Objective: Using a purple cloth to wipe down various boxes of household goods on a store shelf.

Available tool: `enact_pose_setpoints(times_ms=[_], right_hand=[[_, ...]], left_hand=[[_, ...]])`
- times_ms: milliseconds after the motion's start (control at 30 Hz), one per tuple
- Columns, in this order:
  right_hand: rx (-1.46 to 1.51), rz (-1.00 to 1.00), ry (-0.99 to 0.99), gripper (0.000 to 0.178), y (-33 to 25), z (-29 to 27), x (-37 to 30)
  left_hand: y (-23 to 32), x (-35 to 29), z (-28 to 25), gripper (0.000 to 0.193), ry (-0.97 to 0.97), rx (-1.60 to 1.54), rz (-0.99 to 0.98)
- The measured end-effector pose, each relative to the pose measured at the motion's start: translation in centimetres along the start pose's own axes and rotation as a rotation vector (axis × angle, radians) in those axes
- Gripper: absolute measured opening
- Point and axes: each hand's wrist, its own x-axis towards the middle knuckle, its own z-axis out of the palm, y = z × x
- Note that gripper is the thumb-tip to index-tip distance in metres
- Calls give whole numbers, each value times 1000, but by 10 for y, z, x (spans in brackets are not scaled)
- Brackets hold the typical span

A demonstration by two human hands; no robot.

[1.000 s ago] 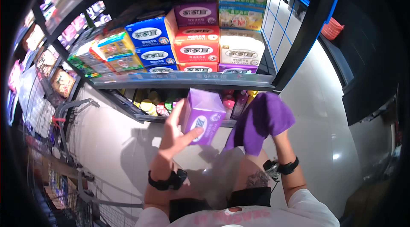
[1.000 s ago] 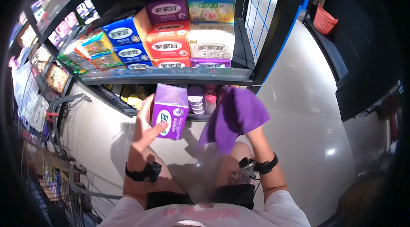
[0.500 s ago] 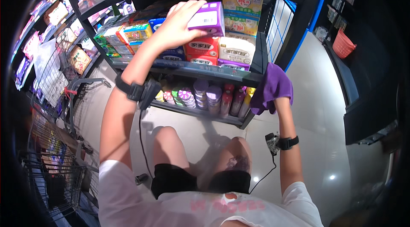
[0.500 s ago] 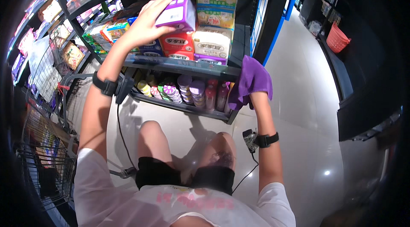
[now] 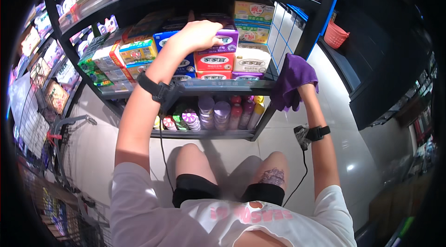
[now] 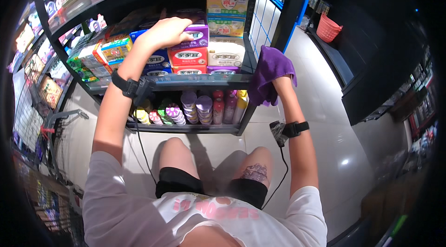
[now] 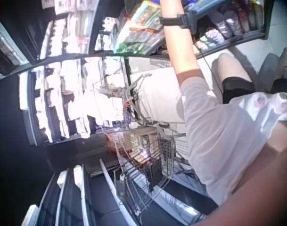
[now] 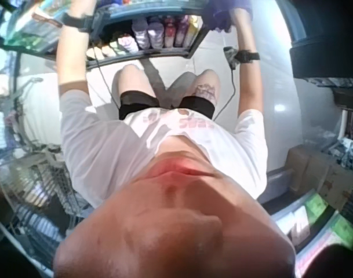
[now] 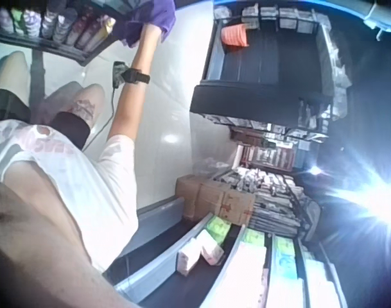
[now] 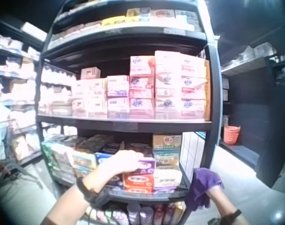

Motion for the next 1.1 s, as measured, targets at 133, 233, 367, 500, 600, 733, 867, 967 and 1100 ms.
enact_pose_setpoints(times_ms=[133, 233, 367, 500, 600, 733, 867, 967, 1100], right_hand=[[-225, -41, -79, 30, -11, -4, 10], [162, -32, 29, 25, -21, -9, 3], [164, -58, 68, 22, -17, -14, 1], [210, -35, 108, 22, -20, -7, -3], [42, -5, 43, 22, -18, -6, -4], [-12, -23, -16, 24, -15, -3, -5], [294, 9, 68, 22, -13, 1, -9], [226, -29, 58, 23, -6, 2, -7], [238, -24, 79, 23, 0, 8, -11]], left_hand=[[-20, 2, 15, 33, 96, -21, 115], [-20, -3, 10, 33, 77, -63, 117], [-20, -6, 24, 36, 368, 60, 197], [-26, -3, 29, 35, 369, 18, 181], [-24, -5, 16, 36, 119, -62, 64], [-36, -17, 13, 60, 435, 34, 91], [-60, -39, -7, 78, 142, 83, -272], [-73, -52, -4, 49, 117, 48, -196], [-75, -49, 0, 47, 152, 104, -159]])
